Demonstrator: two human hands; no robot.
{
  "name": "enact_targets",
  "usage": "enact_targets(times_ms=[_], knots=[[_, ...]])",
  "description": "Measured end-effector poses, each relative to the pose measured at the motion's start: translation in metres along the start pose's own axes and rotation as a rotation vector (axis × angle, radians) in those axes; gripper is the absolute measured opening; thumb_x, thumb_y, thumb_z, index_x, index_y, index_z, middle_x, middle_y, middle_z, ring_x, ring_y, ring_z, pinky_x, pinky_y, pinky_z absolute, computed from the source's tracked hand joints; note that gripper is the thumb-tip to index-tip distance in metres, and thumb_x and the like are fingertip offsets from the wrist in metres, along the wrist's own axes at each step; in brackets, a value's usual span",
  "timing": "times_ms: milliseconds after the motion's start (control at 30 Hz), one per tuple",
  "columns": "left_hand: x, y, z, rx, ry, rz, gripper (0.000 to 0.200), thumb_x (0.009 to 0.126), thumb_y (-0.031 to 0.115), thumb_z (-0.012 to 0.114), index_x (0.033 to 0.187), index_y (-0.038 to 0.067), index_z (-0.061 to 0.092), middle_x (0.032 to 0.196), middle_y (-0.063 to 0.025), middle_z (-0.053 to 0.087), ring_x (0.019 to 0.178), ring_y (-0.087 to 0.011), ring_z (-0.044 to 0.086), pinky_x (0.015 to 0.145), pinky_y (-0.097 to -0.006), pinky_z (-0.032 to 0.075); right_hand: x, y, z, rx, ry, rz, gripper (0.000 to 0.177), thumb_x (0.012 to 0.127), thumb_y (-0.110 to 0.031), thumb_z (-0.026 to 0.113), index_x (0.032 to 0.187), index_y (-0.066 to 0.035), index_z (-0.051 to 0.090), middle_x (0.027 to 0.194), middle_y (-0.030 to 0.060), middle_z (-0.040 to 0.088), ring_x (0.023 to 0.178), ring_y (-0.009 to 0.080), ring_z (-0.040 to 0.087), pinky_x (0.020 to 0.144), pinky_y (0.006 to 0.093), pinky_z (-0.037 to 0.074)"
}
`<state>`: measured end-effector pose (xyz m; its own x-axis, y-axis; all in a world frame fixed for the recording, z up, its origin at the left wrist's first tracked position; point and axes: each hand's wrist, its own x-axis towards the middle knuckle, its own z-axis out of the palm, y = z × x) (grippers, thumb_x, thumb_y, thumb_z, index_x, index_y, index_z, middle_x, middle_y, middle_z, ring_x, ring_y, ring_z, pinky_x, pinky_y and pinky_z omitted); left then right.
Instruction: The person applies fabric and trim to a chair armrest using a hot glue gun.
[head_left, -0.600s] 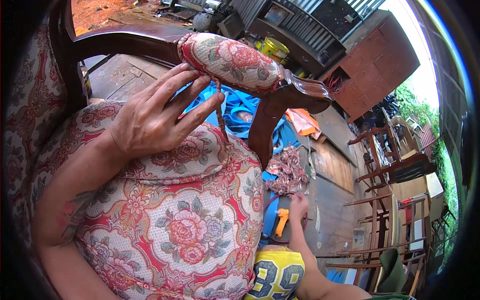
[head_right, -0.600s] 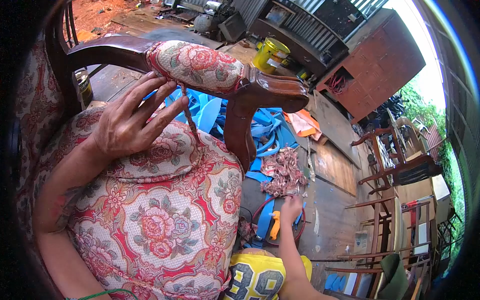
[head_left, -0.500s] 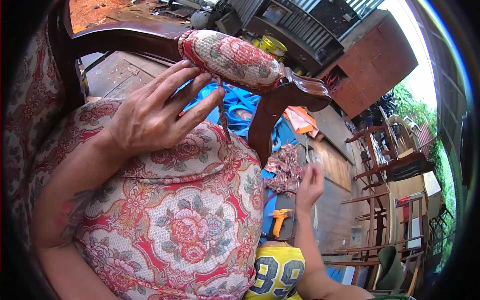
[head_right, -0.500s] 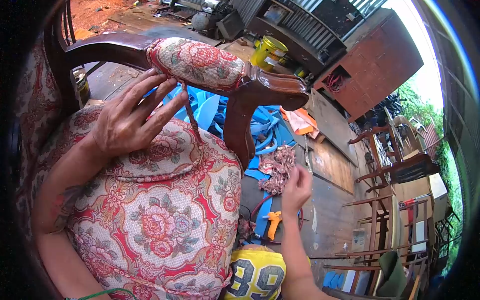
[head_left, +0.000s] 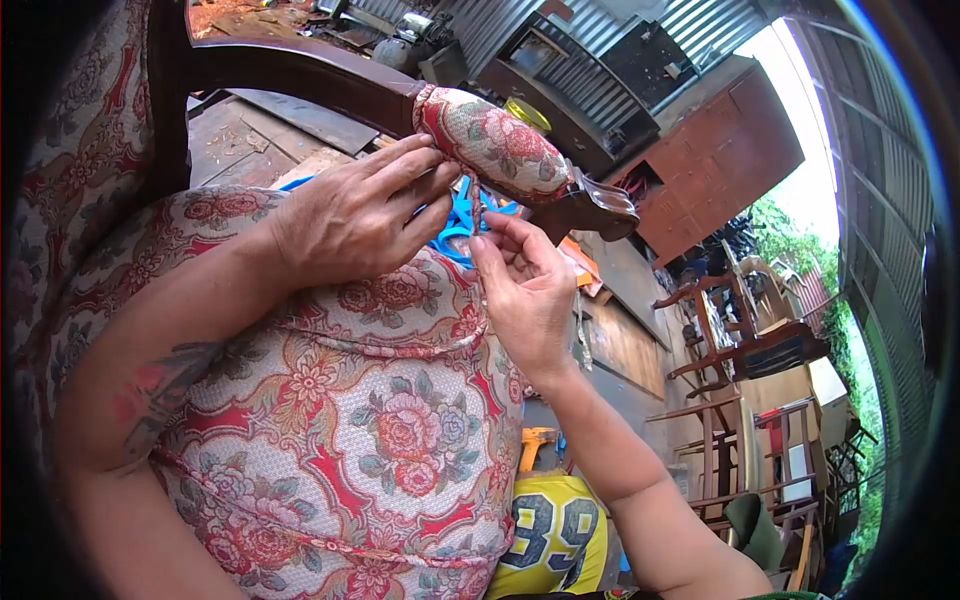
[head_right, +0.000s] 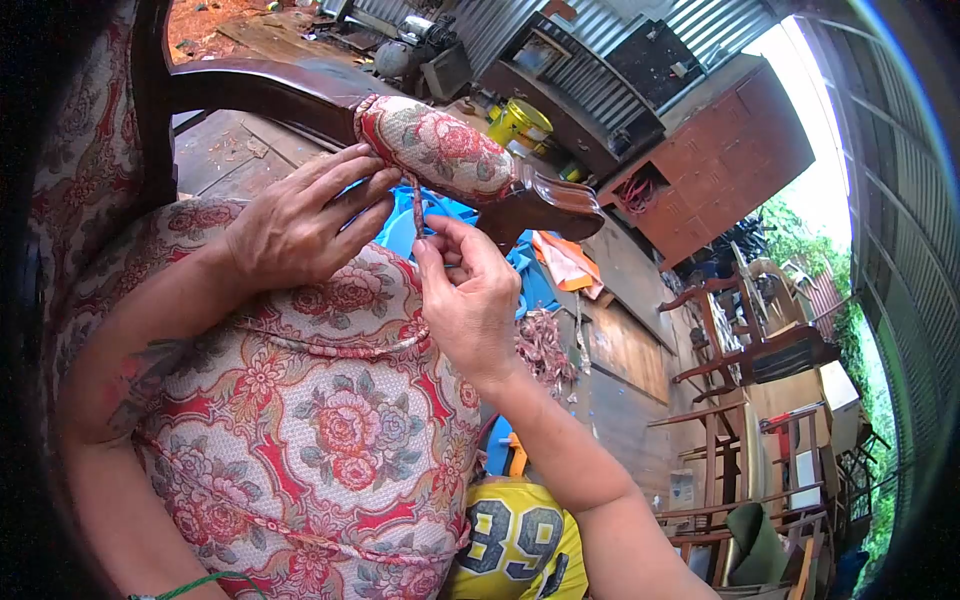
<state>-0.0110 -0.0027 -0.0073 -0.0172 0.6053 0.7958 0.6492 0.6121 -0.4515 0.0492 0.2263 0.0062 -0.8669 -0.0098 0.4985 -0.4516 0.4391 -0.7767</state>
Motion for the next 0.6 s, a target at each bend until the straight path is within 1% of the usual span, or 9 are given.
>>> enact_targets(times_ms=[33, 167, 233, 267, 300, 367, 400, 533, 600], knots=[[0.001, 0.000, 0.000, -0.005, 0.006, -0.002, 0.040, 0.082, 0.016, 0.070, 0.117, -0.002, 0.076, 0.134, -0.0171, 0.073, 0.132, -0.0330, 0.065, 0.117, -0.0493, 0.055, 0.000, -0.001, -0.002, -0.003, -0.003, 0.001, 0.028, 0.098, -0.004, 0.080, 0.124, 0.006, 0.074, 0.101, 0.0111, 0.077, 0.083, 0.0092, 0.072, 0.073, 0.0266, 0.061], [0.001, -0.002, 0.002, -0.028, 0.003, -0.011, 0.040, 0.082, 0.016, 0.070, 0.117, -0.003, 0.076, 0.134, -0.0174, 0.073, 0.131, -0.0335, 0.066, 0.116, -0.0498, 0.055, 0.006, -0.007, -0.016, -0.084, -0.047, 0.015, 0.026, 0.097, -0.001, 0.079, 0.122, 0.005, 0.076, 0.102, 0.0101, 0.076, 0.078, 0.0104, 0.072, 0.070, 0.0276, 0.061], [0.000, -0.002, 0.003, -0.022, 0.010, -0.004, 0.039, 0.082, 0.015, 0.071, 0.116, -0.003, 0.076, 0.133, -0.0179, 0.073, 0.131, -0.0340, 0.066, 0.116, -0.0503, 0.056, 0.009, -0.021, -0.021, -0.260, -0.058, -0.163, 0.026, 0.096, 0.000, 0.078, 0.122, 0.003, 0.077, 0.100, 0.0089, 0.073, 0.078, 0.0103, 0.071, 0.070, 0.0267, 0.061], [0.000, -0.002, 0.004, -0.024, 0.012, -0.007, 0.039, 0.082, 0.015, 0.071, 0.116, -0.003, 0.076, 0.133, -0.0179, 0.073, 0.131, -0.0340, 0.066, 0.116, -0.0503, 0.056, 0.009, -0.030, -0.023, -0.375, -0.056, -0.282, 0.030, 0.091, 0.004, 0.079, 0.120, 0.002, 0.078, 0.099, 0.0112, 0.071, 0.081, 0.0172, 0.073, 0.073, 0.0307, 0.061], [-0.001, -0.002, 0.004, -0.024, 0.012, -0.004, 0.038, 0.083, 0.015, 0.072, 0.115, -0.003, 0.076, 0.133, -0.0181, 0.073, 0.131, -0.0341, 0.066, 0.116, -0.0504, 0.055, 0.014, -0.029, -0.028, -0.379, -0.057, -0.281, 0.030, 0.091, 0.004, 0.079, 0.120, 0.002, 0.078, 0.099, 0.0112, 0.071, 0.081, 0.0172, 0.073, 0.073, 0.0307, 0.061], [0.000, -0.001, 0.004, -0.027, 0.013, 0.000, 0.038, 0.083, 0.015, 0.072, 0.115, -0.004, 0.076, 0.133, -0.0183, 0.073, 0.131, -0.0341, 0.066, 0.116, -0.0504, 0.055, 0.027, -0.026, -0.040, -0.688, -0.112, -0.877, 0.036, 0.085, 0.006, 0.080, 0.120, 0.002, 0.077, 0.101, 0.0145, 0.070, 0.088, 0.0264, 0.073, 0.075, 0.0362, 0.060], [0.000, -0.001, 0.004, -0.014, 0.006, 0.006, 0.038, 0.083, 0.015, 0.072, 0.115, -0.003, 0.076, 0.133, -0.0183, 0.073, 0.131, -0.0340, 0.066, 0.116, -0.0505, 0.055, 0.029, -0.025, -0.045, -0.698, -0.172, -0.888, 0.043, 0.080, 0.006, 0.081, 0.122, 0.003, 0.075, 0.103, 0.0159, 0.068, 0.091, 0.0336, 0.070, 0.075, 0.0411, 0.059], [0.000, 0.000, 0.004, 0.016, -0.001, 0.011, 0.038, 0.083, 0.015, 0.073, 0.116, -0.003, 0.077, 0.134, -0.0184, 0.073, 0.131, -0.0339, 0.066, 0.117, -0.0505, 0.055, 0.044, -0.037, -0.060, -0.859, -0.260, -1.047, 0.046, 0.081, 0.003, 0.083, 0.126, 0.004, 0.073, 0.103, 0.0152, 0.066, 0.089, 0.0332, 0.066, 0.078, 0.0434, 0.059], [0.000, 0.000, 0.003, 0.002, 0.001, 0.004, 0.038, 0.083, 0.014, 0.073, 0.116, -0.003, 0.077, 0.134, -0.0185, 0.073, 0.131, -0.0338, 0.066, 0.117, -0.0504, 0.055, 0.045, -0.041, -0.060, -0.873, -0.274, -1.021, 0.042, 0.082, 0.002, 0.082, 0.123, 0.004, 0.073, 0.104, 0.0157, 0.066, 0.090, 0.0336, 0.067, 0.079, 0.0437, 0.059]])
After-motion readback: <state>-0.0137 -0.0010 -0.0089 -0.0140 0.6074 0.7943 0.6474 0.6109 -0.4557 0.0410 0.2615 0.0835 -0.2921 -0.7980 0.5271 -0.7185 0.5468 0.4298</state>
